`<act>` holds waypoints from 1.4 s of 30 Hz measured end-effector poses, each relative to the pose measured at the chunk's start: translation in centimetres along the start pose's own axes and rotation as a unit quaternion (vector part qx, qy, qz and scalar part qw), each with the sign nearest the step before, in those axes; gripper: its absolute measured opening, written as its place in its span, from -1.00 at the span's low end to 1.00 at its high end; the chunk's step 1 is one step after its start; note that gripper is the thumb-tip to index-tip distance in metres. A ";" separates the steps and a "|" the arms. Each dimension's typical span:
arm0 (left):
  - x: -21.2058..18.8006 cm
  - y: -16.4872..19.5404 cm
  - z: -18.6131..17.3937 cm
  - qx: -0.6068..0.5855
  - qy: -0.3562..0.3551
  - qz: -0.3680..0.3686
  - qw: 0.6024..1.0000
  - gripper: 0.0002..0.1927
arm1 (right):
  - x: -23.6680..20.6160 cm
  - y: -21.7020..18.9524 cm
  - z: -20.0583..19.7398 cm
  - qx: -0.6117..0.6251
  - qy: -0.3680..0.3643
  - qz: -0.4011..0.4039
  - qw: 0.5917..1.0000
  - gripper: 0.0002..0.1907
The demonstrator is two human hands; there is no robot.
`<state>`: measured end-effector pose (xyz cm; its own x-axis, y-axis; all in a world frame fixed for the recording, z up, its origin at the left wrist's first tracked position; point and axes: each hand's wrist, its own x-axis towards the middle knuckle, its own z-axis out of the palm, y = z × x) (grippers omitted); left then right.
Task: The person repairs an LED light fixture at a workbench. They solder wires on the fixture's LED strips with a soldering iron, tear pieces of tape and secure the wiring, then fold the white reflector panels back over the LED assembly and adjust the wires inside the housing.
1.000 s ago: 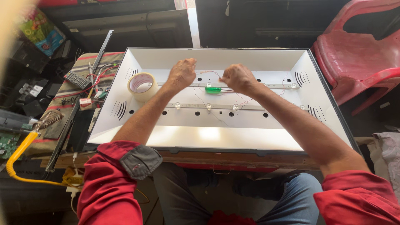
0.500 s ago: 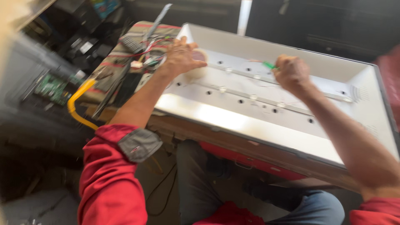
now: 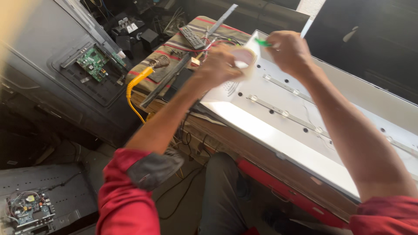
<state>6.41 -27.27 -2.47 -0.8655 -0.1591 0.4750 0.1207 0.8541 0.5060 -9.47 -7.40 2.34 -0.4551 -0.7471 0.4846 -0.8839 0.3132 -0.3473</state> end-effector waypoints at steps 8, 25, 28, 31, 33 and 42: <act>-3.0 -5.7 -9.4 0.109 0.121 -0.132 0.978 -0.72 | 6.9 -3.7 12.5 -0.051 -0.212 -0.068 0.973 -0.75; 2.8 -8.4 1.1 0.224 0.028 -0.003 0.974 -0.61 | -3.2 3.4 -0.3 0.010 -0.138 0.001 0.990 -0.84; 2.9 -8.3 1.6 0.239 -0.031 -0.033 0.970 -0.55 | -12.1 7.4 -8.6 -0.028 -0.151 0.232 0.960 -0.81; 3.3 -7.1 2.2 0.263 0.027 0.029 0.964 -0.61 | -19.7 10.3 -15.3 -0.121 -0.171 0.236 0.949 -0.78; 4.0 -5.3 2.9 0.275 0.076 0.058 0.957 -0.79 | -24.2 11.7 -17.9 -0.134 -0.195 0.292 0.927 -0.77; 4.6 13.3 14.0 -0.001 -0.237 0.243 0.941 -0.78 | -35.6 13.9 -19.9 -0.107 -0.196 0.292 0.930 -0.62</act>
<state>-2.78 -9.75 -3.60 -0.8277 0.4882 0.2766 0.5580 0.7682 0.3139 -7.70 35.24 -3.84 -0.8265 -0.5570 -0.0814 -0.5195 0.8105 -0.2706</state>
